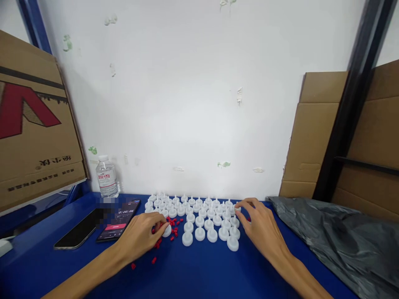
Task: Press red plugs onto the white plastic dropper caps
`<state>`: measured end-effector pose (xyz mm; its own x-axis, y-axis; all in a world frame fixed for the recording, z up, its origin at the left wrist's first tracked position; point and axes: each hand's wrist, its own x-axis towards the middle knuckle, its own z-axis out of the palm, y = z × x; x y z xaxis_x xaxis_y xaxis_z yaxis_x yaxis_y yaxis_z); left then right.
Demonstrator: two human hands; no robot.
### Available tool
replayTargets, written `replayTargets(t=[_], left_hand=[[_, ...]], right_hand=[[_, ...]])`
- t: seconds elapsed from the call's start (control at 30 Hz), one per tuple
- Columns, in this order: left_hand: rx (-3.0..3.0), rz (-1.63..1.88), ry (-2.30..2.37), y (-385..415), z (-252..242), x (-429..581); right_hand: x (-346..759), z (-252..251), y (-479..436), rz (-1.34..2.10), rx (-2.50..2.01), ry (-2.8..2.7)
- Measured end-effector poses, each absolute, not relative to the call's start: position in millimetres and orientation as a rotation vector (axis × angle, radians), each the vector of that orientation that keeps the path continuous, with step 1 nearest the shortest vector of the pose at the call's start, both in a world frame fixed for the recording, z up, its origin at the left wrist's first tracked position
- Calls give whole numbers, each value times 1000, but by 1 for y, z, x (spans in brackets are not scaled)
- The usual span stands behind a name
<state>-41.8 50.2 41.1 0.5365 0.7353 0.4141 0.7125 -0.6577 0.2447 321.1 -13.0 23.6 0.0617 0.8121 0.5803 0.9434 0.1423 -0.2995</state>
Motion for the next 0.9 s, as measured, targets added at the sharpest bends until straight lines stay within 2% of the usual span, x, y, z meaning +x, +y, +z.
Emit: replayTargets(t=[0.13, 0.23, 0.37, 0.53, 0.63, 0.73, 0.9], left_hand=[[2636, 886, 1237, 39, 46, -38], [2471, 994, 979, 23, 44, -30], [2392, 958, 736, -1, 33, -19], [2430, 912, 638, -10, 29, -16], [2711, 713, 827, -2, 35, -21], [3055, 291, 1163, 7, 42, -28], [3175, -144, 1335, 7, 41, -33]], right_hand=[[272, 23, -33, -498, -1349, -1886], [238, 23, -51, -528, -1150, -2007], [213, 26, -66, -439, -1013, -2173], [206, 21, -67, -168, -962, -2256], [208, 14, -64, -124, -954, -2194], [211, 8, -63, -179, -952, -2152], [213, 5, -63, -92, -1025, -2138]])
